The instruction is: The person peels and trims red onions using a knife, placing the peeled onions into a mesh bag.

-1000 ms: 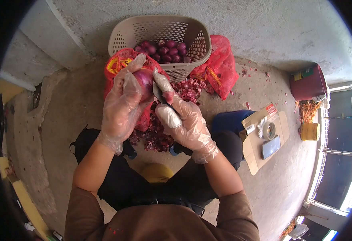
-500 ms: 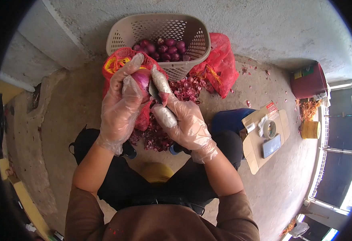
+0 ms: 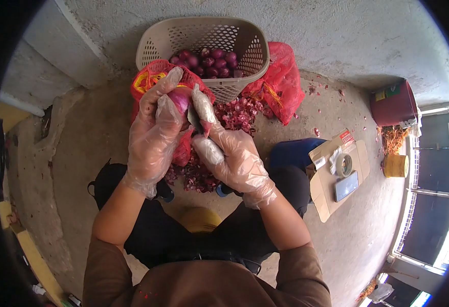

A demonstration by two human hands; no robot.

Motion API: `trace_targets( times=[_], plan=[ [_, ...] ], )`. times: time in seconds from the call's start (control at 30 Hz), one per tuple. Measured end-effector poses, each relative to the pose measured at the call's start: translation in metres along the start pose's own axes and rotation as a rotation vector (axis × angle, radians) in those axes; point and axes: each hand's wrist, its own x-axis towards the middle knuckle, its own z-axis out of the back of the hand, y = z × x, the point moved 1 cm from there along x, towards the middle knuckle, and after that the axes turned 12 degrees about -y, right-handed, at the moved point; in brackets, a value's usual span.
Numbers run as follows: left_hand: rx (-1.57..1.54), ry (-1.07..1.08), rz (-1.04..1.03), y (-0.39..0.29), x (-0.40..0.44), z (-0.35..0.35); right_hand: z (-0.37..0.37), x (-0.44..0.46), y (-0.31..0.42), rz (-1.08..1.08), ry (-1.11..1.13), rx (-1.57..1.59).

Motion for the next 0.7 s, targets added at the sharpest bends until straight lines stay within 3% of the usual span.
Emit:
trace_targets(
  times=[0.2, 0.7],
  plan=[
    [0.05, 0.011, -0.005, -0.0001, -0.0003, 0.0022, -0.0041, -0.0009, 0.0019, 0.114, -0.053, -0.066],
    [0.041, -0.078, -0.022, -0.0005, -0.0023, -0.0033, -0.0052, 0.0001, -0.001, 0.124, -0.067, -0.086]
  ],
)
